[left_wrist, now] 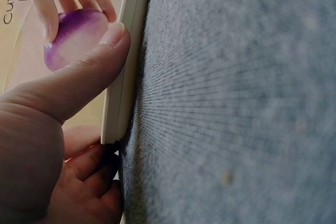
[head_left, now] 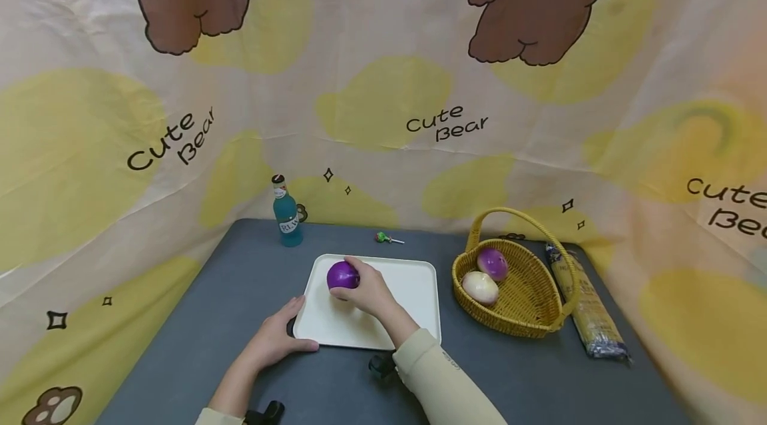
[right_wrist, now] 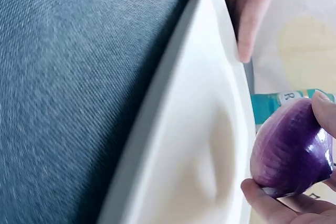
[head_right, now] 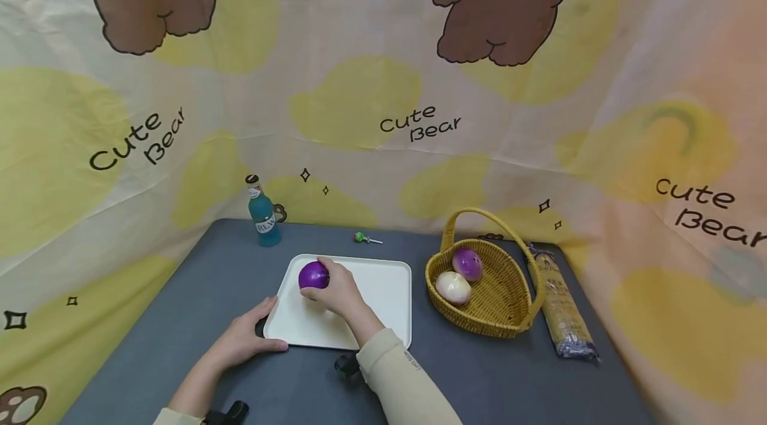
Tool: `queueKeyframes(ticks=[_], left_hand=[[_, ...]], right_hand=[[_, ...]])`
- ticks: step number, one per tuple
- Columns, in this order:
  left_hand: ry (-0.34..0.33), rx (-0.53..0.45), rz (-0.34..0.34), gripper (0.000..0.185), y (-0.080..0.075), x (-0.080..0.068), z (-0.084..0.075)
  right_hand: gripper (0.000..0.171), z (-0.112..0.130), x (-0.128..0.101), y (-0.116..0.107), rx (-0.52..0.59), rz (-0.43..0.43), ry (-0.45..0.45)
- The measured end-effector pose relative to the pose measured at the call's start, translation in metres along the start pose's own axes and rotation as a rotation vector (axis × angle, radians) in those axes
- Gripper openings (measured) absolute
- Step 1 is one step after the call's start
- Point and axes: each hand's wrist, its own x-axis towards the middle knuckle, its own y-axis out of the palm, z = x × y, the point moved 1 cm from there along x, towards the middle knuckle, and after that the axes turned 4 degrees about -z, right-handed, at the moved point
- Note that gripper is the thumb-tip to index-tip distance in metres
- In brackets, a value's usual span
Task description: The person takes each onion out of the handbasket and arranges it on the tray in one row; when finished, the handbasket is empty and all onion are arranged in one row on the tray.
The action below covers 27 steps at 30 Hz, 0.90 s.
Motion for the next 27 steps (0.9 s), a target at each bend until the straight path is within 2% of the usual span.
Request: queueKeyframes(ticks=[12,27], left_hand=[[0.020,-0.013,-0.011,0.113,-0.001,0.001,0.000],[0.012,-0.009,-0.013,0.114,0.000,-0.001,0.001]], right_hand=[[0.080,-0.005,0.009,0.022,0.005,0.014,-0.006],[0.080,-0.002,0.005,0.030,-0.059,0.024,-0.009]])
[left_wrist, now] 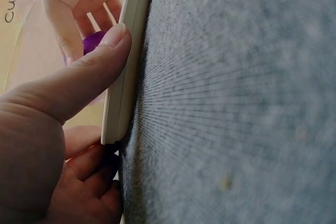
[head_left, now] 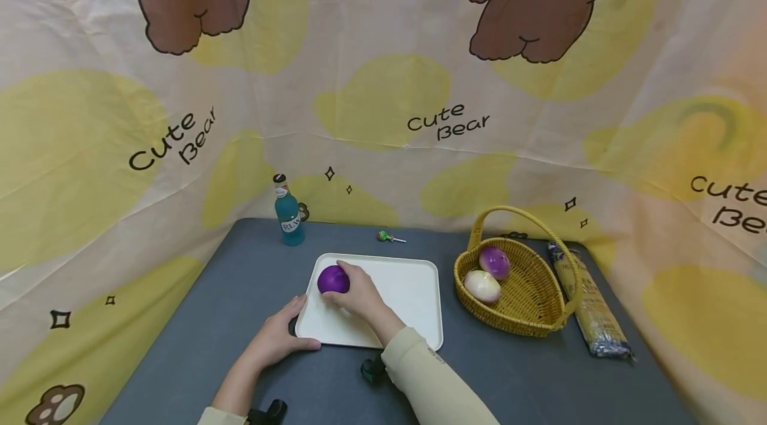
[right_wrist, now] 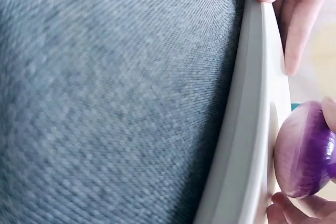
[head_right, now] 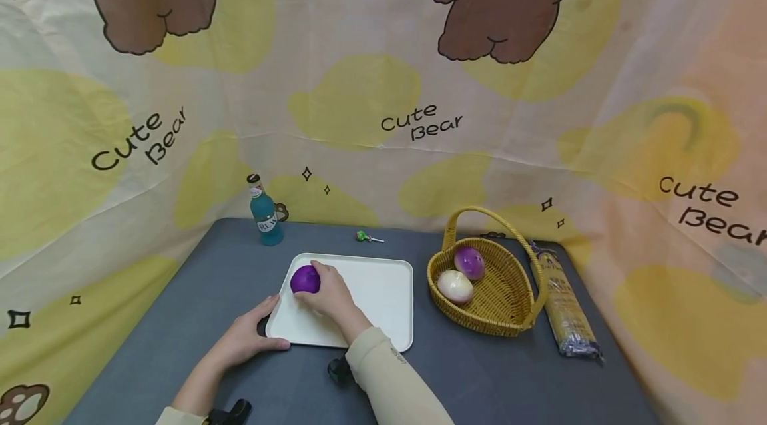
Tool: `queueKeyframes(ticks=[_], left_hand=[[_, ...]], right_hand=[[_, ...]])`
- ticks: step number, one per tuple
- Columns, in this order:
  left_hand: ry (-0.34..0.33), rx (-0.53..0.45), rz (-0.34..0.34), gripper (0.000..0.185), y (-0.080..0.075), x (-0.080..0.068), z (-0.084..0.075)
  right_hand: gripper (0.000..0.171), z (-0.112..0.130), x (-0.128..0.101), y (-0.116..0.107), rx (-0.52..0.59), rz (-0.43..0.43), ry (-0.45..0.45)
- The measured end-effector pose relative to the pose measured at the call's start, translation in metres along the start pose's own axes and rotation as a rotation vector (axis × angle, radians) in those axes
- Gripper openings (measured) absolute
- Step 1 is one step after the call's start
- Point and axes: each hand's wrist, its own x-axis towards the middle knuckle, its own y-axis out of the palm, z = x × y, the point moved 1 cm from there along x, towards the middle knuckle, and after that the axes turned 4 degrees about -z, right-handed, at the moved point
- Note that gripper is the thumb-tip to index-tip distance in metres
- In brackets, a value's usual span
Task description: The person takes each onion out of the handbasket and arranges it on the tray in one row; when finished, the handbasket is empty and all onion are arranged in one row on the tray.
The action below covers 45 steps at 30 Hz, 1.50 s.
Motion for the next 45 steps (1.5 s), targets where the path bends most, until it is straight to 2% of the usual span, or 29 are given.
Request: queueKeyframes(ticks=[6,22,39,45], left_hand=[[-0.005,-0.004,0.002,0.114,0.000,0.001,-0.001],[0.013,0.001,-0.004,0.114,0.002,0.002,0.004],[-0.008,0.008,0.008,0.116,0.001,0.000,0.001],[-0.009,-0.001,0.005,0.116,0.001,0.001,0.000]], right_hand=[[0.083,0.002,-0.001,-0.005,-0.011,0.010,-0.001],[0.072,0.022,-0.017,-0.030,0.022,-0.025,-0.053],[0.069,0.023,-0.041,-0.079,0.116,-0.099,-0.043],[0.070,0.022,-0.051,-0.097,0.117,-0.129,-0.055]])
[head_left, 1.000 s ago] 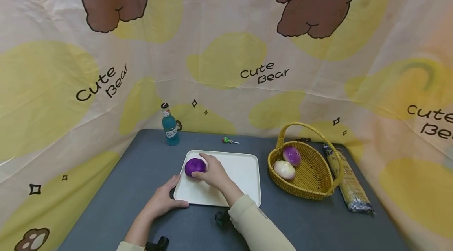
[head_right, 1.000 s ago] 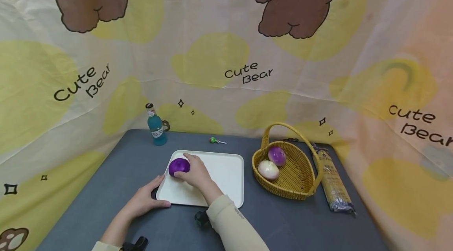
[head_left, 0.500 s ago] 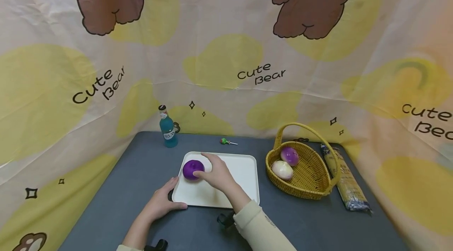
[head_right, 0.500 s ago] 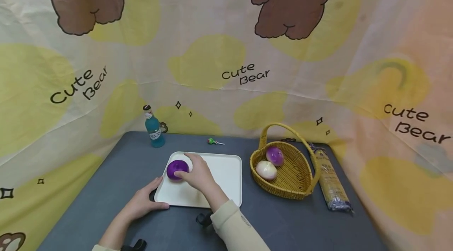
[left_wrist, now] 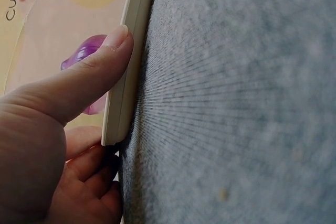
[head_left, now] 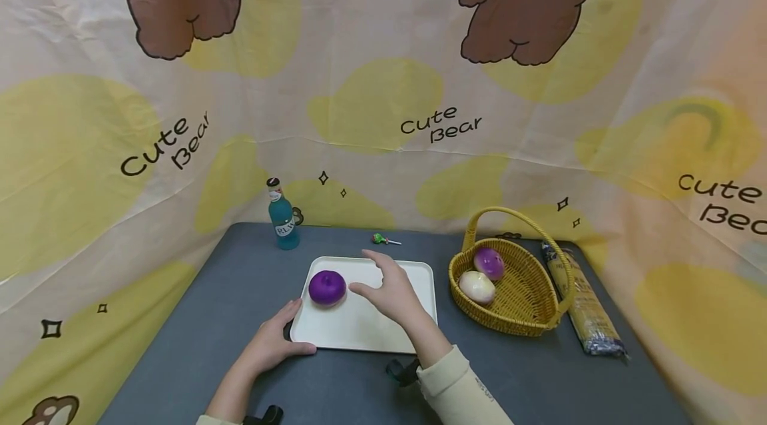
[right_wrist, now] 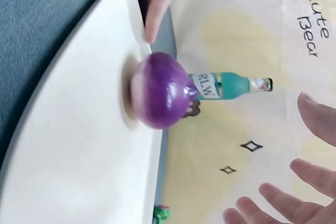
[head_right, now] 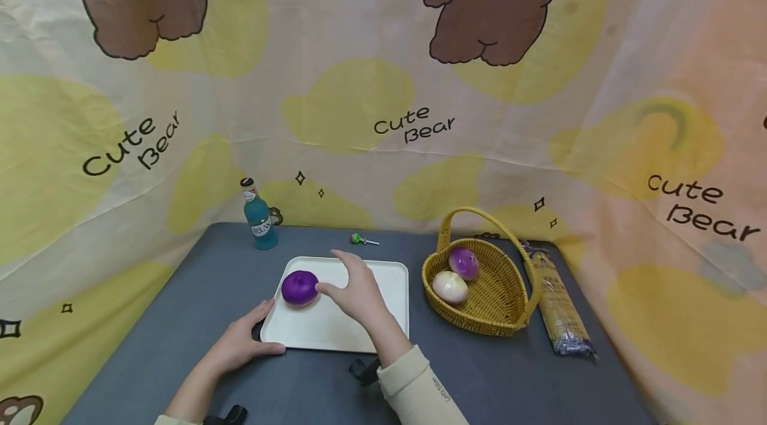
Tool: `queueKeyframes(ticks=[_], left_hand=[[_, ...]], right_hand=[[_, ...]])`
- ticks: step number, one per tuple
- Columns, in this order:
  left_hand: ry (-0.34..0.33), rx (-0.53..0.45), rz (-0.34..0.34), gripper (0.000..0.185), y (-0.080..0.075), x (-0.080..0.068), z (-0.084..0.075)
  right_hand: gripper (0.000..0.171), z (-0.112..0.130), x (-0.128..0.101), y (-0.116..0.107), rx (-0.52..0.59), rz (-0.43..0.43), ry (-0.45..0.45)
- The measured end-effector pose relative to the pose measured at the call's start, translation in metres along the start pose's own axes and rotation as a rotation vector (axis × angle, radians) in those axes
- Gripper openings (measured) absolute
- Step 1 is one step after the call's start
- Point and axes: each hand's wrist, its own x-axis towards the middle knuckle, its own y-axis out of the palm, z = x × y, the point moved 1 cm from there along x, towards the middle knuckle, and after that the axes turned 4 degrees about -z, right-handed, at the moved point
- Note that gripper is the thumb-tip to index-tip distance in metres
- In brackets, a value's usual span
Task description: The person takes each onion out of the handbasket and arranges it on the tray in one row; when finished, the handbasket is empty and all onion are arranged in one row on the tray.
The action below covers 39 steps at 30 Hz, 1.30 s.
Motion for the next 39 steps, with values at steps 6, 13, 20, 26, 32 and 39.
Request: queueKeyframes(ticks=[6,13,20,26,32,39], left_hand=[[-0.007,0.007,0.006,0.116,-0.001,0.000,0.000],[-0.016,0.007,0.012,0.116,-0.002,-0.001,-0.002],[-0.019,0.014,0.007,0.116,-0.001,-0.001,-0.002],[-0.018,0.014,0.005,0.116,-0.001,-0.001,0.000],[-0.019,0.017,0.009,0.116,-0.001,0.000,0.000],[-0.024,0.010,0.013,0.117,0.000,0.000,-0.001]], right_hand=[[0.068,0.001,-0.006,-0.015,0.015,-0.034,-0.012],[0.068,-0.005,-0.013,-0.031,0.050,-0.092,-0.030],[0.068,-0.010,-0.020,-0.050,0.036,-0.157,-0.028],[0.069,-0.013,-0.023,-0.063,0.059,-0.175,-0.012],[0.069,-0.019,-0.027,-0.072,0.078,-0.193,0.012],[0.069,-0.023,-0.033,-0.086,0.042,-0.232,0.040]])
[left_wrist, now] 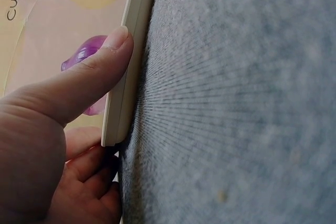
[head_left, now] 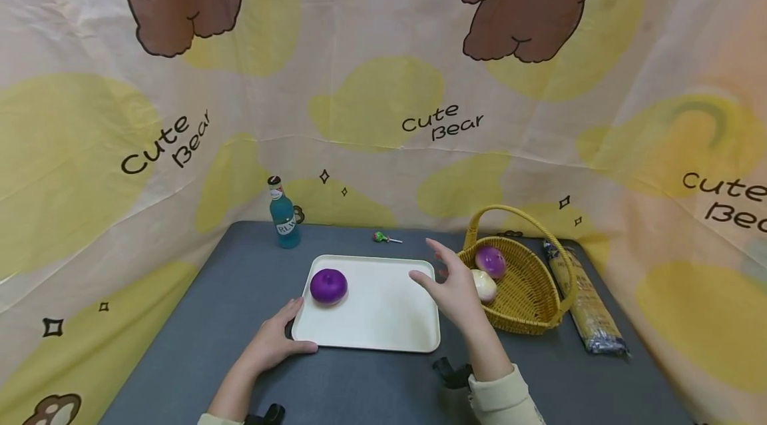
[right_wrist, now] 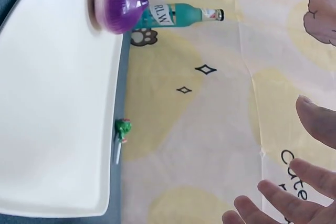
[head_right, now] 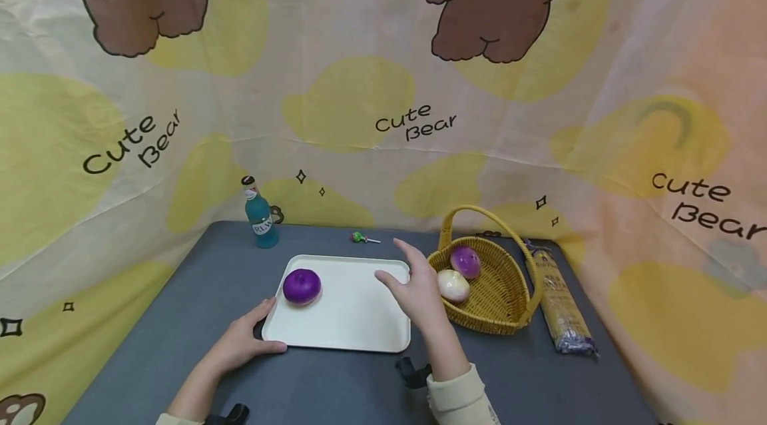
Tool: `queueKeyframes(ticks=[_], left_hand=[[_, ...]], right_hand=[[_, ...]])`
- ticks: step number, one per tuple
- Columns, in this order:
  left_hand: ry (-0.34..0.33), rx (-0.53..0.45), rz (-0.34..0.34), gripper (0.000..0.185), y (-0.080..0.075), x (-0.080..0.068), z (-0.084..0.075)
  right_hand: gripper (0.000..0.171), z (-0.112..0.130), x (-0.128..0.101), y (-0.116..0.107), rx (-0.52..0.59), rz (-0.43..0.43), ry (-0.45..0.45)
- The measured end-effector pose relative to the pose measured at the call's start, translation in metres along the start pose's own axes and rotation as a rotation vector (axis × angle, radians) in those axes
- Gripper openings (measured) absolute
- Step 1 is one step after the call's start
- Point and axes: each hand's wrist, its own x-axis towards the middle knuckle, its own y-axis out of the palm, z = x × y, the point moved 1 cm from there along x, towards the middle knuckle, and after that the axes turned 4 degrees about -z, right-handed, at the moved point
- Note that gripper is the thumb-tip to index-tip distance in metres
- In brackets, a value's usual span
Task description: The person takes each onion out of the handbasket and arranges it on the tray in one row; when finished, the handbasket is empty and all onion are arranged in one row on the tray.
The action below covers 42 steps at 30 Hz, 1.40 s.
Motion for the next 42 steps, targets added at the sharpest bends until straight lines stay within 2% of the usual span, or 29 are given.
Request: queueKeyframes(ticks=[14,23,30,35,42], left_hand=[[0.006,-0.013,-0.007,0.118,0.001,0.002,0.003],[0.003,-0.019,-0.009,0.119,0.001,0.003,0.004],[0.010,-0.014,-0.011,0.118,0.000,0.001,0.003],[0.010,-0.026,-0.007,0.117,-0.001,0.000,0.002],[0.016,-0.019,-0.008,0.117,-0.001,-0.001,0.001]], right_hand=[[0.067,-0.016,-0.004,-0.022,-0.048,-0.060,0.064],[0.067,-0.035,-0.006,-0.037,0.020,-0.083,0.107],[0.065,-0.050,-0.005,-0.049,0.023,-0.093,0.138],[0.063,-0.062,-0.003,-0.055,-0.007,-0.117,0.150],[0.065,-0.079,0.000,-0.061,-0.043,-0.112,0.212]])
